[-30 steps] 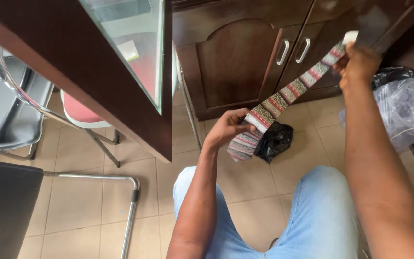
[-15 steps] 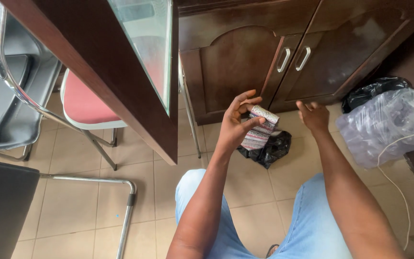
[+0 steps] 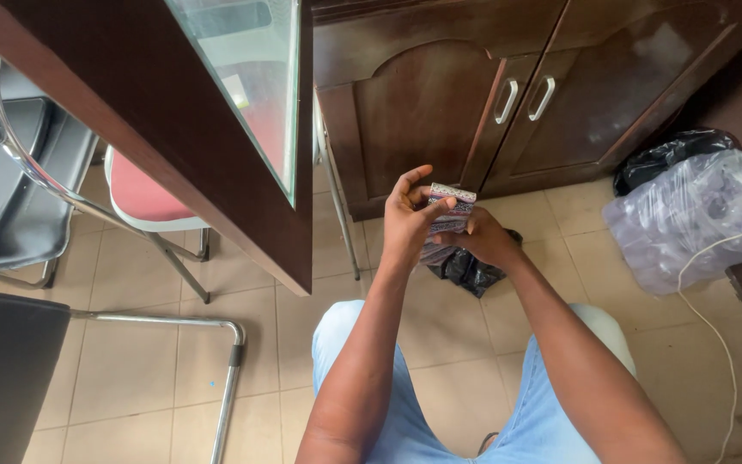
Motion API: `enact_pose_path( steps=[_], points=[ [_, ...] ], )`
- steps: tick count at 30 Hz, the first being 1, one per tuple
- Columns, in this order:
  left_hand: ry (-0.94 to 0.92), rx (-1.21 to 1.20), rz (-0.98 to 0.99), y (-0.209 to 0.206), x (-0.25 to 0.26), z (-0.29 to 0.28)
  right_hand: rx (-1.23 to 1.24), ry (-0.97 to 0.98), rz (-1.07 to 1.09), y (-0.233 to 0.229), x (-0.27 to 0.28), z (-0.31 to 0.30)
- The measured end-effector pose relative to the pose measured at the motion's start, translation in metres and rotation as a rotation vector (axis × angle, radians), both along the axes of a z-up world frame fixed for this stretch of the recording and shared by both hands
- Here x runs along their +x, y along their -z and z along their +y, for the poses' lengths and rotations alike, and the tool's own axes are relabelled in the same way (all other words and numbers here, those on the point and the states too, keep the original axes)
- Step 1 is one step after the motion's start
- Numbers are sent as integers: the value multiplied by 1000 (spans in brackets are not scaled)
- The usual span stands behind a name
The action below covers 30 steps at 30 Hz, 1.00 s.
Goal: Packing various items into a plastic bag and storing them in a cabinet.
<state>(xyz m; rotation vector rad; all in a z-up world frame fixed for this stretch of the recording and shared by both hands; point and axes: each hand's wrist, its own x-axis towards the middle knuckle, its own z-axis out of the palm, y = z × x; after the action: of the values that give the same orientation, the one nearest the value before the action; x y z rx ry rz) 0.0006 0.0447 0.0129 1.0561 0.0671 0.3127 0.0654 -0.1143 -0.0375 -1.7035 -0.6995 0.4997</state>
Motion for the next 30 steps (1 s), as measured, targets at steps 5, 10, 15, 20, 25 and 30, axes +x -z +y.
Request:
enact_pose_path(
  steps=[5, 10, 15, 20, 25, 30],
  points=[
    [15, 29, 4, -8, -6, 2, 122, 25, 5, 8, -1, 5],
    [27, 53, -21, -3, -5, -2, 238, 76, -57, 54, 21, -7],
    [-70, 265, -154, -7, -6, -5, 189, 184, -118, 36, 19, -12],
    [161, 355, -102, 1, -7, 8, 303, 230, -52, -25, -1, -16],
    [578, 344, 147, 55, 7, 15, 511, 288, 83, -36, 2, -25],
    [585, 417, 356, 52, 6, 6, 556, 385, 10, -46, 3, -35]
  ],
)
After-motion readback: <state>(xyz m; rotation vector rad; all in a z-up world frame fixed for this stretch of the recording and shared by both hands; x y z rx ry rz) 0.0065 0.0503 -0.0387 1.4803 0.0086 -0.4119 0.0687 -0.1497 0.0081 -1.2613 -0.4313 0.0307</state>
